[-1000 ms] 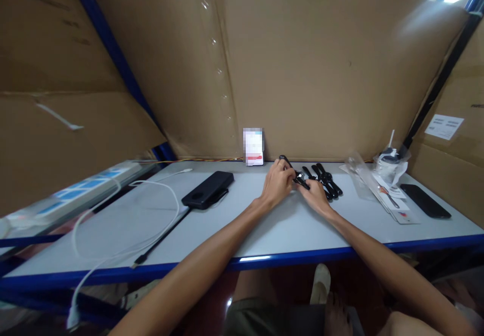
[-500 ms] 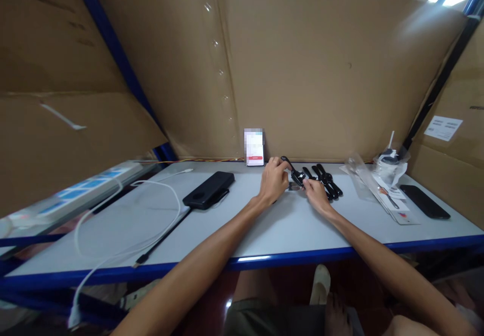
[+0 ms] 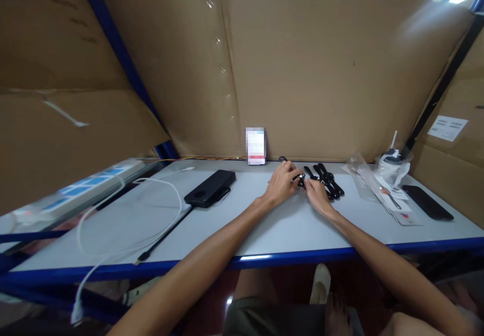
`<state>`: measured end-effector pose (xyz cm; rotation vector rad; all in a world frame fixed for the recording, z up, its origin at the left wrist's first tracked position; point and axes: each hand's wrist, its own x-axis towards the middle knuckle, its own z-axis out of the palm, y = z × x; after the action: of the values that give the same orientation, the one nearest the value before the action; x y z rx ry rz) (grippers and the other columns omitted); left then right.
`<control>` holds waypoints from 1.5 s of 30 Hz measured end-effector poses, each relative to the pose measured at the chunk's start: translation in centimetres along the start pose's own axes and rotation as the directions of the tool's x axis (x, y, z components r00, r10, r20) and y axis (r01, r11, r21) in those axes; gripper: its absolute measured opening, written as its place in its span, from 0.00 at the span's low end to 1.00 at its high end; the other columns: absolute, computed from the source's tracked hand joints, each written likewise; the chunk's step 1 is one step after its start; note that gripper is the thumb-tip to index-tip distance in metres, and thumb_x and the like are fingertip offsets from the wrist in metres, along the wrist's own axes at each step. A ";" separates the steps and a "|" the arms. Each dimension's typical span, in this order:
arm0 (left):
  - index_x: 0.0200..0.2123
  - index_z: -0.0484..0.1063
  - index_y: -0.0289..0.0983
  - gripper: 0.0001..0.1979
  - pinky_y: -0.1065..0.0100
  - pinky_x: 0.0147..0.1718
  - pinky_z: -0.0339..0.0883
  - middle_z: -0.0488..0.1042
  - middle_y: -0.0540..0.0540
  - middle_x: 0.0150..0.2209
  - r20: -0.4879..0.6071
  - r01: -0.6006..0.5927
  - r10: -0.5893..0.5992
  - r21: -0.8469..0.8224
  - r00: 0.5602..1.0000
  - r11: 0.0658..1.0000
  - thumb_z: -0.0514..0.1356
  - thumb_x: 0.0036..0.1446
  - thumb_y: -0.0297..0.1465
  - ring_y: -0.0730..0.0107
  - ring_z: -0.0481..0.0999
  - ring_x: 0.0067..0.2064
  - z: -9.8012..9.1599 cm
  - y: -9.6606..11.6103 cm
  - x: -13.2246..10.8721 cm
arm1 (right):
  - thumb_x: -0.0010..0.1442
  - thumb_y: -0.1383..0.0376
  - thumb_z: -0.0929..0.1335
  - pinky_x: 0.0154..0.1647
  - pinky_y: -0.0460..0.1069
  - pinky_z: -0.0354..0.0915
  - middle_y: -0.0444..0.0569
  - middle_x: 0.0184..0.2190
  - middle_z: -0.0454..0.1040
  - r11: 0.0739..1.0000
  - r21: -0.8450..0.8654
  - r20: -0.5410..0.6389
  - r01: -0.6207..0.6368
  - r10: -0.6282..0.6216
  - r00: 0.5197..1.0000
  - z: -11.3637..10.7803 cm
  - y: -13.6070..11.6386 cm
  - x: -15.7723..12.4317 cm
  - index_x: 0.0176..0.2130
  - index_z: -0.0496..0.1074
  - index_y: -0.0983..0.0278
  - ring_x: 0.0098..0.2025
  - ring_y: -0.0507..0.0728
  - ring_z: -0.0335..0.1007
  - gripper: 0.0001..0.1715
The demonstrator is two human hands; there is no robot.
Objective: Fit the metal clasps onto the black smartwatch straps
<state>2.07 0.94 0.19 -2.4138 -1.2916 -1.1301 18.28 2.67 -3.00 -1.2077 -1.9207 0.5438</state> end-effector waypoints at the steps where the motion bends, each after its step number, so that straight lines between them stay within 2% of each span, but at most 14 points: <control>1: 0.40 0.78 0.40 0.13 0.60 0.42 0.65 0.68 0.43 0.40 -0.001 -0.008 0.008 -0.005 1.000 1.000 0.55 0.58 0.23 0.62 0.66 0.43 0.0 -0.1 0.0 | 0.68 0.60 0.57 0.32 0.47 0.57 0.51 0.26 0.77 1.000 -0.006 -0.002 -0.002 0.002 1.000 0.1 0.1 0.0 0.27 0.74 0.65 0.29 0.56 0.70 0.25; 5: 0.30 0.78 0.39 0.14 0.60 0.42 0.64 0.68 0.43 0.39 -0.011 -0.019 0.019 -0.028 1.000 0.999 0.54 0.56 0.20 0.62 0.66 0.44 -0.1 0.0 0.0 | 0.68 0.61 0.58 0.32 0.47 0.57 0.52 0.27 0.78 0.999 -0.042 -0.005 0.004 -0.005 1.000 0.4 0.2 0.1 0.27 0.75 0.66 0.30 0.57 0.72 0.25; 9: 0.38 0.74 0.38 0.08 0.58 0.45 0.64 0.69 0.43 0.40 -0.081 0.074 -0.074 -0.004 0.994 0.997 0.55 0.60 0.26 0.61 0.66 0.45 -0.3 0.5 0.1 | 0.69 0.62 0.58 0.33 0.47 0.57 0.53 0.28 0.79 0.998 -0.069 -0.007 -0.001 0.000 1.000 0.4 0.4 0.2 0.29 0.76 0.66 0.31 0.57 0.72 0.26; 12: 0.40 0.72 0.38 0.07 0.57 0.45 0.64 0.68 0.43 0.41 -0.060 0.097 -0.095 0.036 0.994 0.995 0.58 0.60 0.33 0.59 0.66 0.45 -0.3 0.5 0.1 | 0.70 0.62 0.58 0.33 0.47 0.58 0.53 0.29 0.79 0.998 -0.068 0.003 0.003 -0.003 1.000 0.4 0.4 0.2 0.29 0.76 0.66 0.32 0.57 0.73 0.26; 18: 0.41 0.74 0.38 0.08 0.58 0.44 0.64 0.68 0.42 0.41 -0.006 0.031 -0.031 0.044 1.000 0.999 0.58 0.59 0.28 0.60 0.65 0.45 -0.1 0.2 -0.1 | 0.68 0.63 0.59 0.32 0.47 0.56 0.51 0.27 0.79 0.997 -0.075 0.003 0.004 -0.004 1.000 0.1 0.1 0.1 0.29 0.76 0.66 0.30 0.55 0.71 0.23; 22: 0.42 0.77 0.39 0.13 0.59 0.43 0.64 0.68 0.42 0.40 0.003 -0.010 0.010 0.017 1.000 1.000 0.55 0.58 0.24 0.61 0.65 0.43 0.0 -0.1 0.0 | 0.68 0.63 0.59 0.31 0.47 0.56 0.51 0.27 0.78 0.997 -0.078 -0.001 -0.010 0.010 1.000 0.1 -0.2 0.0 0.29 0.76 0.66 0.29 0.55 0.71 0.23; 26: 0.38 0.80 0.41 0.18 0.59 0.44 0.65 0.68 0.43 0.40 -0.001 -0.007 0.007 -0.031 1.000 0.999 0.53 0.55 0.18 0.61 0.66 0.45 -0.3 -0.6 0.1 | 0.68 0.62 0.59 0.33 0.47 0.56 0.53 0.29 0.79 0.995 -0.100 0.017 -0.008 0.010 1.000 0.2 -0.3 -0.2 0.28 0.76 0.66 0.32 0.57 0.73 0.24; 32: 0.44 0.75 0.39 0.13 0.57 0.45 0.64 0.70 0.43 0.41 0.050 0.002 -0.001 -0.020 0.999 1.000 0.56 0.57 0.25 0.60 0.66 0.46 -0.6 -0.5 0.1 | 0.68 0.63 0.59 0.33 0.47 0.56 0.53 0.30 0.79 0.995 -0.102 0.017 -0.024 0.025 1.000 0.2 -0.4 -0.1 0.28 0.75 0.66 0.32 0.57 0.72 0.23; 34: 0.44 0.73 0.38 0.12 0.58 0.45 0.64 0.70 0.43 0.40 0.024 0.027 -0.026 -0.036 0.999 0.999 0.55 0.57 0.24 0.60 0.67 0.45 -0.6 -0.4 0.1 | 0.67 0.62 0.59 0.33 0.47 0.56 0.52 0.29 0.79 0.997 -0.073 0.013 -0.030 0.031 0.999 0.1 -0.4 -0.1 0.27 0.75 0.65 0.31 0.56 0.72 0.23; 39: 0.39 0.70 0.38 0.14 0.61 0.45 0.64 0.70 0.44 0.38 -0.139 0.152 -0.165 -0.100 0.977 0.983 0.51 0.53 0.19 0.62 0.67 0.44 -0.7 -0.7 0.3 | 0.67 0.59 0.57 0.30 0.47 0.55 0.50 0.26 0.77 0.999 0.019 0.000 -0.043 0.043 0.999 0.1 -0.3 -0.1 0.26 0.73 0.65 0.28 0.55 0.68 0.26; 45: 0.37 0.69 0.38 0.13 0.61 0.44 0.64 0.70 0.44 0.38 -0.201 0.184 -0.212 -0.152 0.956 0.971 0.50 0.55 0.19 0.63 0.69 0.43 -1.0 -0.9 0.5 | 0.65 0.56 0.59 0.29 0.47 0.54 0.47 0.21 0.73 0.999 0.036 -0.031 -0.015 0.017 0.999 0.1 -0.3 -0.3 0.24 0.70 0.65 0.25 0.54 0.66 0.25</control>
<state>0.99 1.32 1.01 -2.2067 -1.4521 -1.5313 18.15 2.33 -2.95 -1.2031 -1.8687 0.5618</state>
